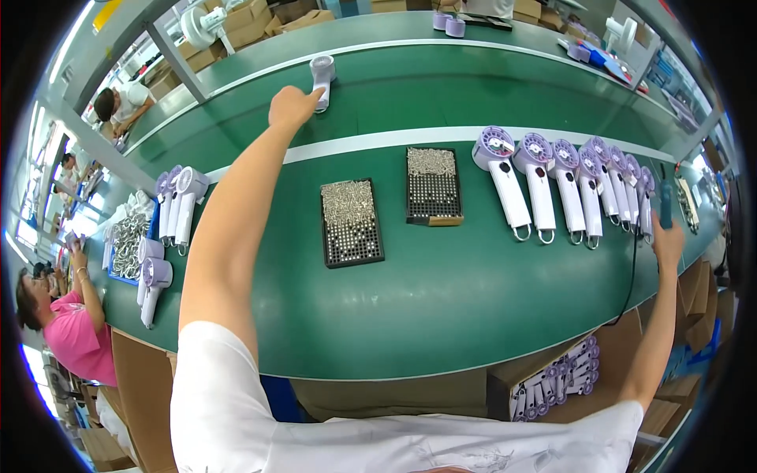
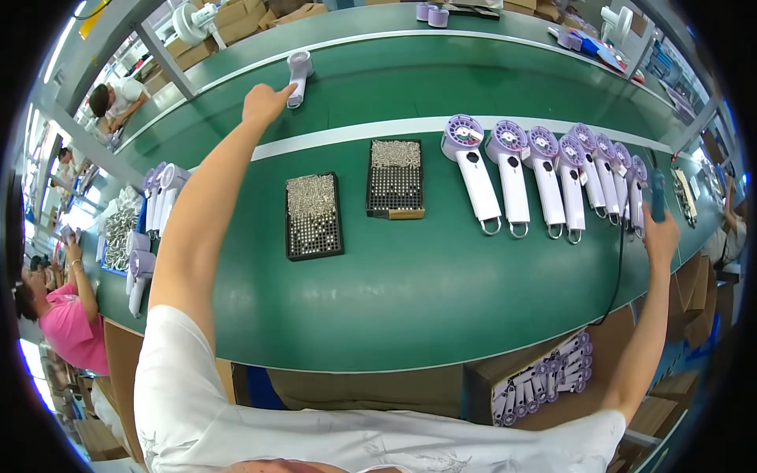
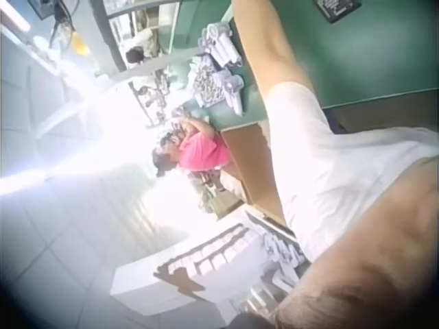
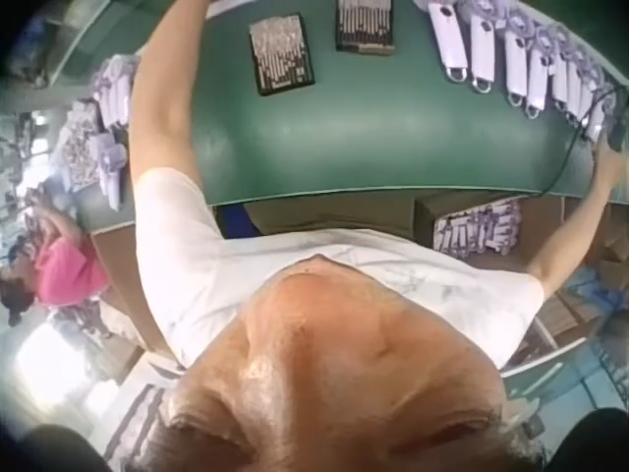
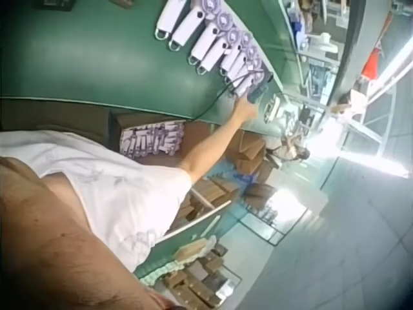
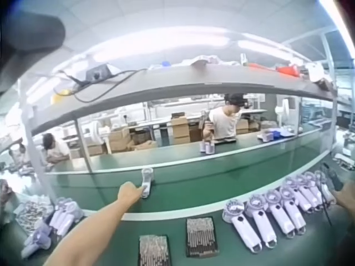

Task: The person assembles portable electric fans by picking up screws from a tray and fastening them into the fan components using an electric screwdriver.

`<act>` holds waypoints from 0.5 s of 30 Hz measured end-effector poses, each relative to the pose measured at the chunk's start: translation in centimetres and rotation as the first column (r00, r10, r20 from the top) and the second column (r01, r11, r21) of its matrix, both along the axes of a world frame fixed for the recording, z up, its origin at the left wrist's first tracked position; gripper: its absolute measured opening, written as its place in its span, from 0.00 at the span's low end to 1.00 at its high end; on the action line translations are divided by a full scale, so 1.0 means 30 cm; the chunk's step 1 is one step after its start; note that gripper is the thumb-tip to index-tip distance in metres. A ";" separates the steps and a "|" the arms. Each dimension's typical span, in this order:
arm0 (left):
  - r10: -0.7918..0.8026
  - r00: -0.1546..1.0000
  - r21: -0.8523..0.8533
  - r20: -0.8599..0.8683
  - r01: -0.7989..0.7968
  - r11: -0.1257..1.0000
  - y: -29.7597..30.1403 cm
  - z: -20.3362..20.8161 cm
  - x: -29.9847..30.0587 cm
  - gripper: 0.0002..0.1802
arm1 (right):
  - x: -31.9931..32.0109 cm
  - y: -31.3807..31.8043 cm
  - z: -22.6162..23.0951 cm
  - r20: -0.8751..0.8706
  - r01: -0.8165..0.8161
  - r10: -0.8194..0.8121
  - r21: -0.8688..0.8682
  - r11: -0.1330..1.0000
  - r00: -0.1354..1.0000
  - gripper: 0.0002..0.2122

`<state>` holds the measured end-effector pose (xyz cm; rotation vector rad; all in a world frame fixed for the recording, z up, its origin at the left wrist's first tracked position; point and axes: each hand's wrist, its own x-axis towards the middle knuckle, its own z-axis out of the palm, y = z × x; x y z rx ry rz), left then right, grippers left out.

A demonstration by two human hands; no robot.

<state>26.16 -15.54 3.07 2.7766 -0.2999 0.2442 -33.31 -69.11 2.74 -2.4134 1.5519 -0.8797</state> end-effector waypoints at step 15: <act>-0.046 0.986 -0.341 -0.160 -0.012 0.940 -0.123 -0.134 0.198 0.24 | -0.125 0.639 0.100 0.602 -0.680 0.705 -0.339 0.650 0.374 0.17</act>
